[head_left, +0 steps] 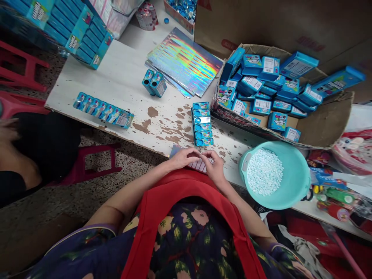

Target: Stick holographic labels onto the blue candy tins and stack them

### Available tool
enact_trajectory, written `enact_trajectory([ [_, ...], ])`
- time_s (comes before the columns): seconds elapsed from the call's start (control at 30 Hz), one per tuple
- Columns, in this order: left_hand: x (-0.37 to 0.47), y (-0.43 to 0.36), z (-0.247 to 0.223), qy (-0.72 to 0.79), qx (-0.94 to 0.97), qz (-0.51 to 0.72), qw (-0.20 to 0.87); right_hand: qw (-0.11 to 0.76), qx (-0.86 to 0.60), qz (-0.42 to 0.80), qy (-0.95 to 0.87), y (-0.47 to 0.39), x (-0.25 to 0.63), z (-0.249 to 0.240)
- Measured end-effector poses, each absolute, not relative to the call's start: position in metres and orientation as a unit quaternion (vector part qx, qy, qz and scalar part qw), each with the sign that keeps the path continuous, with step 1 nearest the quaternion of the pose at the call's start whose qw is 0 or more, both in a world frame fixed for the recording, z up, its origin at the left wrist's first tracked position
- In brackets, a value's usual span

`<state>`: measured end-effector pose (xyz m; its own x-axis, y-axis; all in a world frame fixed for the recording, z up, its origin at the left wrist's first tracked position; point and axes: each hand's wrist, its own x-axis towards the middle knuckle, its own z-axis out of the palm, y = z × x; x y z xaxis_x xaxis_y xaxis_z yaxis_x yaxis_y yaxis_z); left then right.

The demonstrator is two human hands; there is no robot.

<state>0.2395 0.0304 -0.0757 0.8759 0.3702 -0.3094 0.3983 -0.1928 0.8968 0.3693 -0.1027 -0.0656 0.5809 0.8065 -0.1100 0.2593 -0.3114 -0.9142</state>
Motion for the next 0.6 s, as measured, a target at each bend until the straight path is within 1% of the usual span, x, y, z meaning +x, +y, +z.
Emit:
enact_trajectory([
  [0.1,0.247,0.029,-0.071,0.283,0.750,-0.049,0.596,0.475,-0.779,0.274,-0.305,-0.095,0.371,-0.077],
  [0.23,0.262,0.041,-0.073,0.326,0.767,-0.032,0.552,0.447,-0.829,0.174,-0.286,-0.077,0.373,-0.097],
  [0.33,0.270,0.051,-0.080,0.336,0.778,-0.028,0.530,0.427,-0.857,0.128,-0.260,-0.065,0.376,-0.107],
  [0.4,0.275,0.055,-0.087,0.331,0.790,-0.022,0.517,0.422,-0.864,0.128,-0.242,-0.058,0.380,-0.113],
  [0.47,0.280,0.056,-0.094,0.336,0.792,-0.020,0.510,0.438,-0.859,0.149,-0.219,-0.055,0.384,-0.117],
  [0.6,0.285,0.046,-0.099,0.364,0.757,0.004,0.543,0.480,-0.843,0.164,-0.178,-0.059,0.389,-0.119],
])
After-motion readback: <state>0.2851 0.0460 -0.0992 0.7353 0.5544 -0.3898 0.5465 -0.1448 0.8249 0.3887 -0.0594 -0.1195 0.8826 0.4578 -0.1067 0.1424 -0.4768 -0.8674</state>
